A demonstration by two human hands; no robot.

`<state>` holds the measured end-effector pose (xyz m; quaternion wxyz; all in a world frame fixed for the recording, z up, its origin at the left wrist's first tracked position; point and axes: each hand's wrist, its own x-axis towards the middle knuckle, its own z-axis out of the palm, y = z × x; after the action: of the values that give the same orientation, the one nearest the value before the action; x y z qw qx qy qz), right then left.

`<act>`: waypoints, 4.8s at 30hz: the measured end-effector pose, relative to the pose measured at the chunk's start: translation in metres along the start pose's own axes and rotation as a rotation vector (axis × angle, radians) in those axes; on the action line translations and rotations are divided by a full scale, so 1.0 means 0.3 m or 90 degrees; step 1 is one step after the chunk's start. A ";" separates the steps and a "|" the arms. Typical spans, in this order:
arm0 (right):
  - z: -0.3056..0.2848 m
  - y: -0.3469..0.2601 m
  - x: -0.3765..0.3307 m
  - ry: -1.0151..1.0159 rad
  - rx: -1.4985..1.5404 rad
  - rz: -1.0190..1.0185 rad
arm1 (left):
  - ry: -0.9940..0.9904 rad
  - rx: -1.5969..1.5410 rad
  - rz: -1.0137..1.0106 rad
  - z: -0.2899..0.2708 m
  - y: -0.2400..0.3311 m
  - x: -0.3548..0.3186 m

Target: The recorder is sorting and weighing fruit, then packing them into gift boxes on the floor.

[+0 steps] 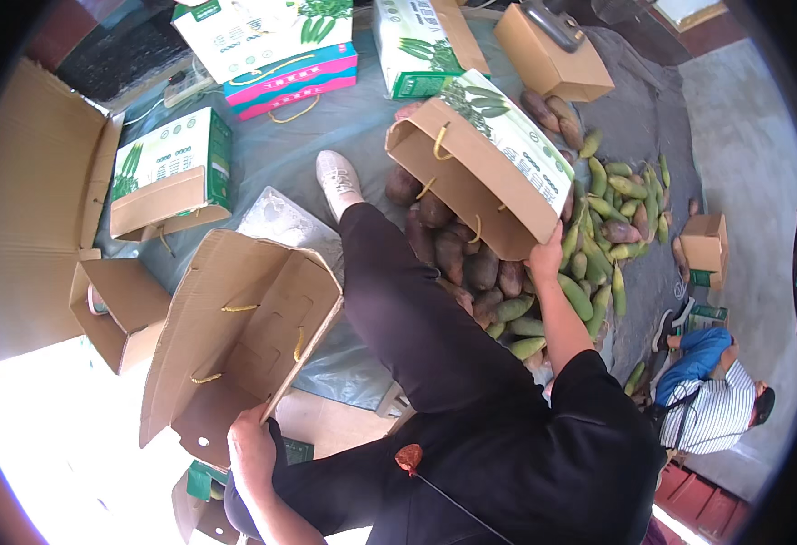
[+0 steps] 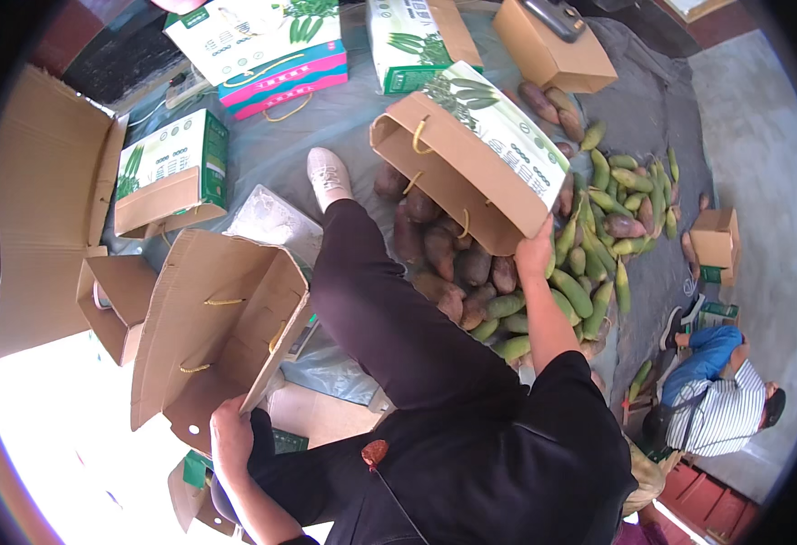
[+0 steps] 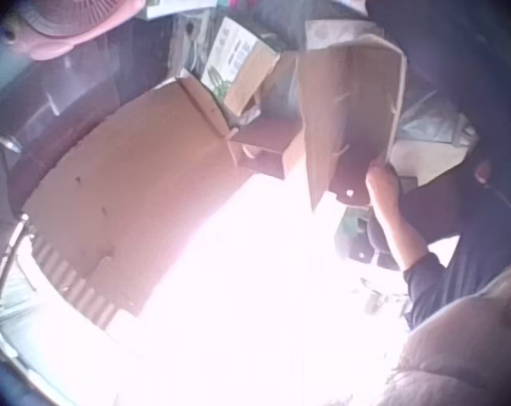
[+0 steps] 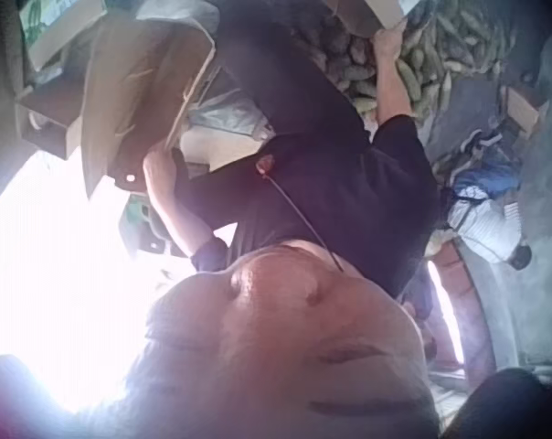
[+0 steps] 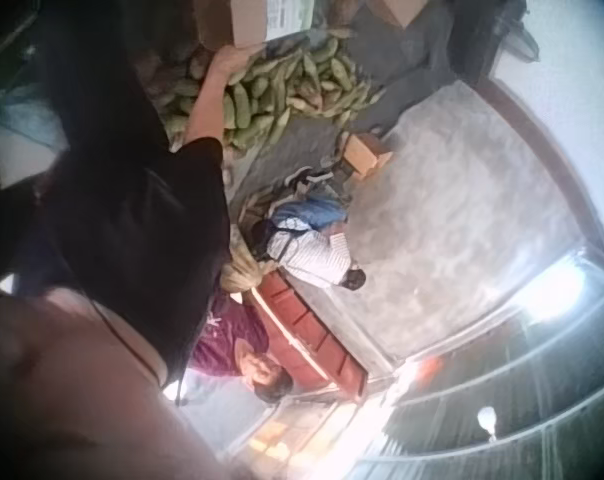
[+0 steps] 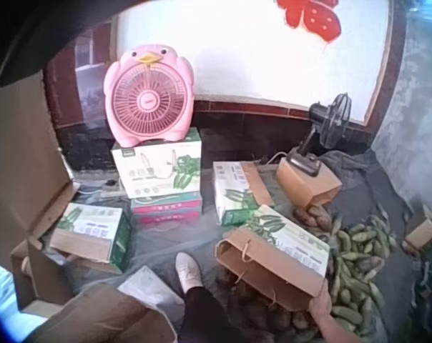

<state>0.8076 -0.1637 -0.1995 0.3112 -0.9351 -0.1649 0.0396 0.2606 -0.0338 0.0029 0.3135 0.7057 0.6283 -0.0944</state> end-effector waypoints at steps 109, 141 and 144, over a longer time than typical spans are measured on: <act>-0.542 -0.004 -0.008 -0.156 -0.380 -0.075 | 0.014 -0.019 0.015 -0.008 0.005 0.027; -0.226 -1.145 0.025 -0.235 0.214 -0.427 | 0.041 0.028 0.069 0.024 -0.069 0.012; -0.100 -1.382 -0.004 -0.295 0.262 -0.527 | 0.029 0.046 0.078 0.020 -0.060 0.025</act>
<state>0.6942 0.1306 0.0714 0.4337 -0.6778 -0.5743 0.1507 0.2465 -0.0306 -0.0116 0.2788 0.7556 0.5871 -0.0813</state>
